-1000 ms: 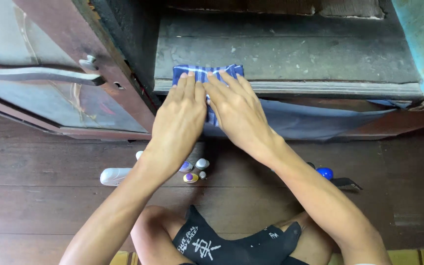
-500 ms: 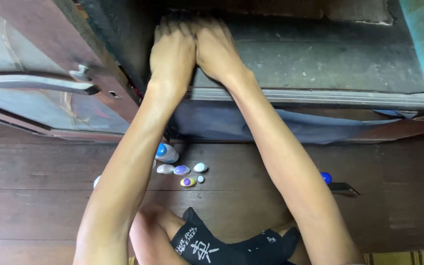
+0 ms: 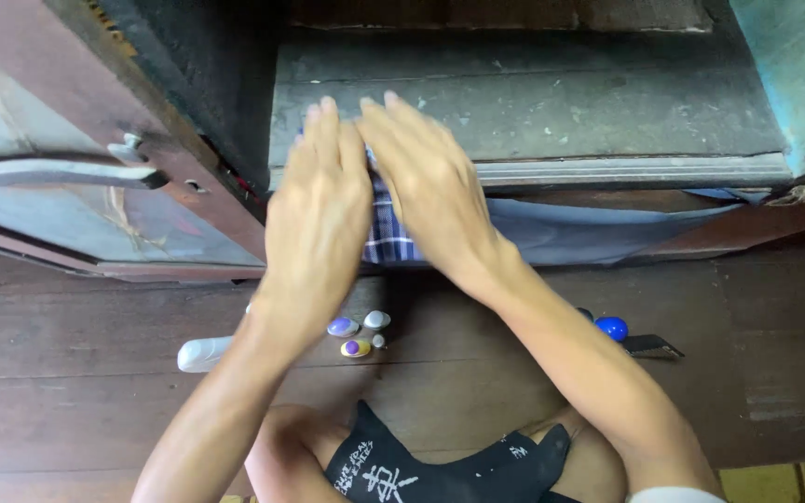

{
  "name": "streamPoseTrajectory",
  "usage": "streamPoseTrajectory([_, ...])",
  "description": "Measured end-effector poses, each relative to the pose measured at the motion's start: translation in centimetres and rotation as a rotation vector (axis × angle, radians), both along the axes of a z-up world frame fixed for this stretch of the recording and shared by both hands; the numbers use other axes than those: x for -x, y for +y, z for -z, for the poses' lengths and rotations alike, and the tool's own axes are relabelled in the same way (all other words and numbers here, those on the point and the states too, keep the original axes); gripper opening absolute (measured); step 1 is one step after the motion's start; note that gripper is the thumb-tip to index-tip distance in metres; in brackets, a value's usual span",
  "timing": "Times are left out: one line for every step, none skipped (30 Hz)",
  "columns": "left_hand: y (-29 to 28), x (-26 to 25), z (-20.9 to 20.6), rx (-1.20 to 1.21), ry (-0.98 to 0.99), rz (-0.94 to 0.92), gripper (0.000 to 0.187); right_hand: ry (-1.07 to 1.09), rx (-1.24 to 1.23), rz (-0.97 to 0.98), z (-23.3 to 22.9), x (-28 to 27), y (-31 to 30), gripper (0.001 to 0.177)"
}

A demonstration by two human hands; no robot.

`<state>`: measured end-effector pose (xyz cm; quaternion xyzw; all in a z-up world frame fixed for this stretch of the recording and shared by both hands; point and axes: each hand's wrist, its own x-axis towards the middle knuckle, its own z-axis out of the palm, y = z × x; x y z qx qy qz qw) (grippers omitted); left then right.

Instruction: Wiping the interior shelf of a wooden cabinet using a checkered cloth while sitting on the floor.

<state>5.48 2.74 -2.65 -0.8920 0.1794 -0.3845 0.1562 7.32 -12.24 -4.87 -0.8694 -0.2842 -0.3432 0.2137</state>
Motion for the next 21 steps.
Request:
streamPoseTrajectory([0.1,-2.9,1.4,-0.002,-0.002,0.006,0.023,-0.002,-0.002,0.006,0.5,-2.4,-0.3,0.026])
streamPoseTrajectory([0.3,-5.8,2.7,0.048,0.086,0.071,0.027,0.054,0.021,-0.034,1.0,-4.9,-0.4,0.029])
streamPoseTrajectory([0.6,-8.8,4.0,0.099,0.175,0.135,0.032,0.110,0.044,-0.074,1.4,-7.4,-0.6,0.034])
streamPoseTrajectory([0.7,-9.4,4.3,0.093,0.174,0.139,0.032,0.108,0.038,-0.071,0.8,-7.9,-0.9,0.034])
streamPoseTrajectory([0.9,-10.1,4.5,0.246,0.321,0.228,0.032,0.232,-0.022,-0.152,0.2,-8.5,-1.1,0.027])
streamPoseTrajectory([1.1,-11.3,4.5,0.402,0.455,0.319,0.031,0.343,-0.077,-0.235,-0.7,-9.4,-1.3,0.022])
streamPoseTrajectory([1.0,-12.2,4.2,0.397,0.443,0.324,0.031,0.329,-0.078,-0.233,-1.1,-10.3,-1.3,0.022])
streamPoseTrajectory([1.0,-12.4,4.5,0.373,0.388,0.294,0.023,0.339,-0.031,-0.166,-0.8,-10.6,-1.3,0.019])
streamPoseTrajectory([1.1,-12.6,4.9,0.349,0.334,0.265,0.015,0.349,0.016,-0.099,-0.5,-10.8,-1.2,0.015])
streamPoseTrajectory([0.6,-13.5,4.2,0.349,0.334,0.265,0.015,0.350,0.016,-0.099,-0.3,-12.1,-1.5,0.015])
streamPoseTrajectory([0.3,-14.4,3.6,0.365,0.275,0.272,0.018,0.257,0.020,-0.047,0.0,-13.4,-1.7,0.021])
streamPoseTrajectory([0.0,-15.1,3.1,0.383,0.221,0.274,0.020,0.171,0.026,0.000,0.3,-14.6,-1.8,0.027])
streamPoseTrajectory([-0.3,-15.7,2.2,0.384,0.228,0.269,0.020,0.179,0.026,-0.003,0.0,-15.2,-2.1,0.027])
streamPoseTrajectory([-0.6,-16.4,1.1,0.380,0.179,0.254,0.021,-0.018,0.072,0.096,-0.6,-15.8,-2.4,0.023])
streamPoseTrajectory([-0.9,-17.1,0.1,0.376,0.130,0.239,0.022,-0.215,0.117,0.191,-1.1,-16.4,-2.7,0.021])
streamPoseTrajectory([-0.7,-16.3,-0.7,0.378,0.128,0.237,0.022,-0.217,0.120,0.189,-2.2,-15.4,-2.8,0.021])
streamPoseTrajectory([-0.6,-15.4,-1.5,0.383,0.125,0.294,0.019,-0.253,0.052,0.089,-3.2,-14.2,-2.9,0.015])
streamPoseTrajectory([-0.3,-14.5,-2.3,0.387,0.123,0.351,0.016,-0.286,-0.016,-0.014,-4.3,-13.0,-2.9,0.011])
streamPoseTrajectory([-0.1,-13.9,-2.0,0.389,0.123,0.349,0.016,-0.286,-0.014,-0.016,-4.5,-12.2,-3.1,0.011])
streamPoseTrajectory([0.2,-13.3,-1.6,0.395,0.244,0.369,0.016,-0.084,0.004,-0.110,-4.7,-11.2,-3.2,0.010])
streamPoseTrajectory([0.5,-12.6,-1.2,0.401,0.365,0.388,0.015,0.117,0.026,-0.206,-4.8,-10.2,-3.3,0.012])
